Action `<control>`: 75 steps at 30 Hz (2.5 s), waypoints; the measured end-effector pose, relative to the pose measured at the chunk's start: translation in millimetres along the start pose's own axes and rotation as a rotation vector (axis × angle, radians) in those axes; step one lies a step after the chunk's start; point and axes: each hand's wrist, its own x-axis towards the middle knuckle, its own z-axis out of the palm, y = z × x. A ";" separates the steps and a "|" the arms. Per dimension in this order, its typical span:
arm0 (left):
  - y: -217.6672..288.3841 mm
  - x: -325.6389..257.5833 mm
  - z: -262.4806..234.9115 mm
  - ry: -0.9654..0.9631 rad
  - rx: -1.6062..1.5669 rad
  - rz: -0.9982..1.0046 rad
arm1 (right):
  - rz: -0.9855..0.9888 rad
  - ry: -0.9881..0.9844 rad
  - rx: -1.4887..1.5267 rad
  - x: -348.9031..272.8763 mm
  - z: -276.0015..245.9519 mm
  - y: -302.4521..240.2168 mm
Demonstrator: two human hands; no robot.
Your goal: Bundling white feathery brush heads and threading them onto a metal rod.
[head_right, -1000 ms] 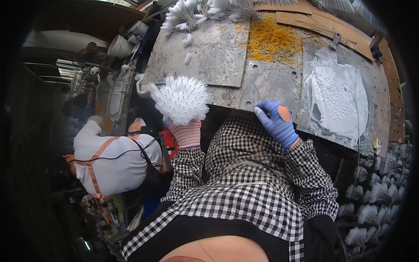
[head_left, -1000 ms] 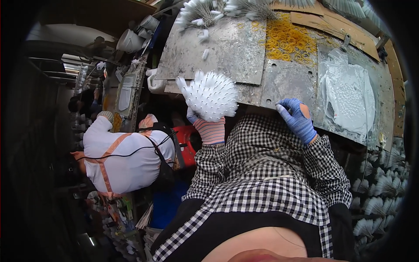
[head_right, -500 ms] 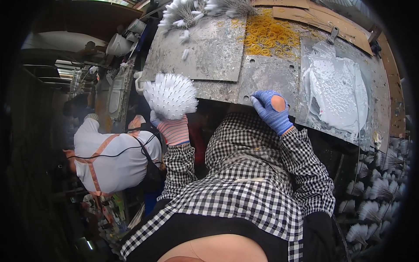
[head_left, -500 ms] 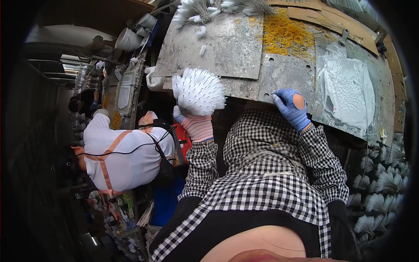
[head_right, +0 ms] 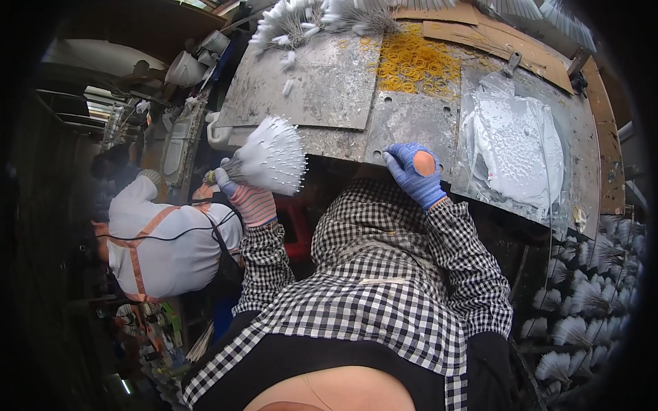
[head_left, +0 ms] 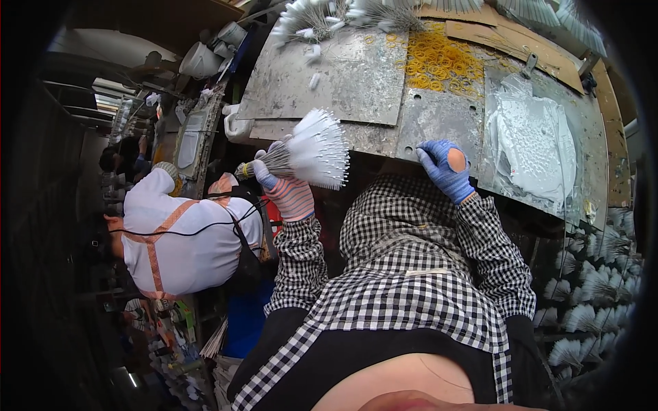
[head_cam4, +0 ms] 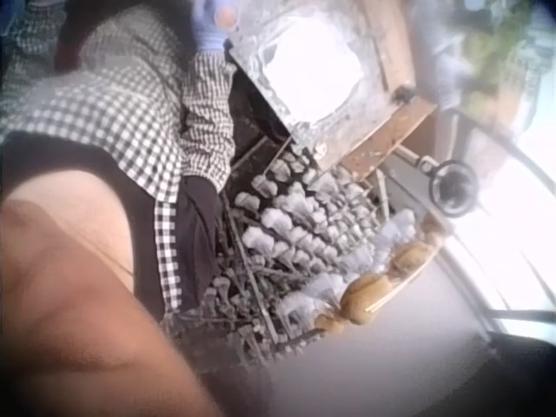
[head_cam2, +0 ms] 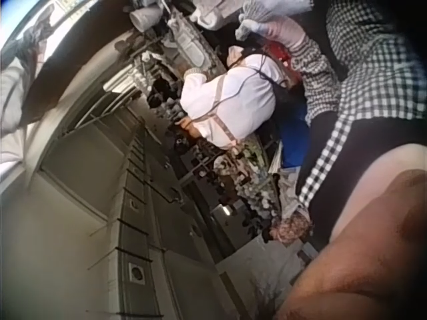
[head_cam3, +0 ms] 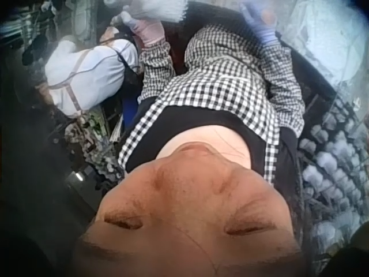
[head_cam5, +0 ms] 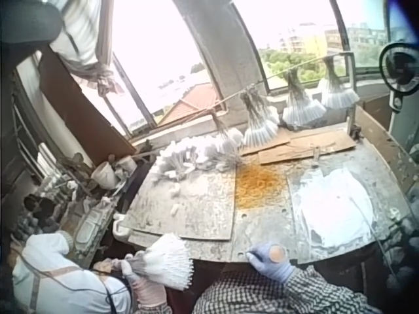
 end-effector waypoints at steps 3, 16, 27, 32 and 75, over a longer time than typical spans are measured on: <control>12.1 -5.9 -0.7 -0.215 0.099 0.093 | -0.034 0.042 -0.065 2.9 2.6 5.6; 79.1 -0.9 15.2 -0.399 0.104 -0.003 | 0.038 0.024 -0.134 -12.1 28.0 9.0; 72.5 4.8 11.9 -0.601 0.384 0.006 | 0.029 0.015 -0.080 -22.7 23.0 -15.7; 73.6 6.2 2.6 -0.587 0.359 0.024 | 0.078 -0.021 -0.142 -33.0 27.9 -30.9; 117.1 -38.5 -158.8 -0.221 0.964 0.668 | 0.247 0.233 0.102 -62.0 82.0 55.8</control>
